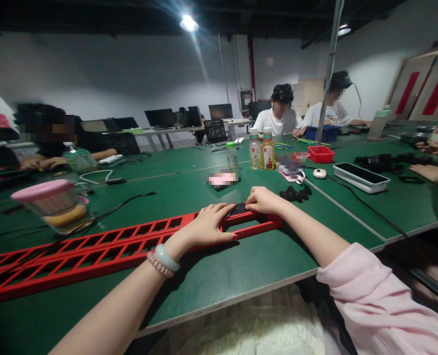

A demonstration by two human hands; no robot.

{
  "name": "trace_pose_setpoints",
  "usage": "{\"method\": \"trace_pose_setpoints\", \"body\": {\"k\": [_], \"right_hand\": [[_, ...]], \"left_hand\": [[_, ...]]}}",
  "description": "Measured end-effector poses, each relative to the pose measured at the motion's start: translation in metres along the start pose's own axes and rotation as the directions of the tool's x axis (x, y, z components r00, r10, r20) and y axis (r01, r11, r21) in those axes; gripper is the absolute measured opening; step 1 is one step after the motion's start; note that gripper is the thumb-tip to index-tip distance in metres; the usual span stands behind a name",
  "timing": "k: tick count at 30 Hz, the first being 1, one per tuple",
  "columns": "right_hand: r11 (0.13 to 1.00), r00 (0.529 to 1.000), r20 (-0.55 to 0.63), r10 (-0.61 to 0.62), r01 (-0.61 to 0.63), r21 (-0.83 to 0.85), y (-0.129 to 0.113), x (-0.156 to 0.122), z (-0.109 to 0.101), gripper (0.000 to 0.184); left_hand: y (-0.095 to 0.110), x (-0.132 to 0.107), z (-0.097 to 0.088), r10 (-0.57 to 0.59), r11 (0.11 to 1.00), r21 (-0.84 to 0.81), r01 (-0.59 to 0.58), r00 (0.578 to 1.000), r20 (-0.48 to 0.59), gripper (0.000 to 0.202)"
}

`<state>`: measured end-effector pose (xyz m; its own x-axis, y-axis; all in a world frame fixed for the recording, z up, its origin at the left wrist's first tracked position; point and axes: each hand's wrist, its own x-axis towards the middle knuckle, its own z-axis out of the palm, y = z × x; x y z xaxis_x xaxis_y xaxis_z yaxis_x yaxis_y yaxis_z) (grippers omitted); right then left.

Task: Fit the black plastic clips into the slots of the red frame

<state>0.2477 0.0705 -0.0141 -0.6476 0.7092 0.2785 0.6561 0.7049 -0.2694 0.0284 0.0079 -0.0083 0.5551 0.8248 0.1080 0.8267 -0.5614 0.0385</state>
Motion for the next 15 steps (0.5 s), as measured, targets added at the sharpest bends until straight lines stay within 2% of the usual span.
{"method": "trace_pose_setpoints", "body": {"k": [4,8,11,15], "right_hand": [[0.996,0.999,0.026,0.026,-0.024,-0.083,-0.002,0.000,-0.002,0.023],[0.982,0.995,-0.024,0.097,-0.100,-0.162,-0.004,0.001,-0.002,0.025],[0.949,0.973,-0.069,0.218,-0.228,-0.219,-0.007,0.004,0.000,0.033],[0.885,0.912,-0.033,0.409,-0.405,-0.229,-0.012,0.010,0.004,0.036]], "left_hand": [[0.000,0.000,0.001,-0.003,1.000,-0.005,0.003,1.000,0.002,0.087],[-0.001,0.000,0.002,-0.003,1.000,-0.013,0.003,1.000,-0.012,0.087],[-0.002,0.000,0.003,0.004,1.000,-0.013,-0.004,1.000,-0.020,0.088],[-0.003,0.002,0.004,0.004,1.000,-0.009,-0.004,1.000,-0.013,0.089]]}}
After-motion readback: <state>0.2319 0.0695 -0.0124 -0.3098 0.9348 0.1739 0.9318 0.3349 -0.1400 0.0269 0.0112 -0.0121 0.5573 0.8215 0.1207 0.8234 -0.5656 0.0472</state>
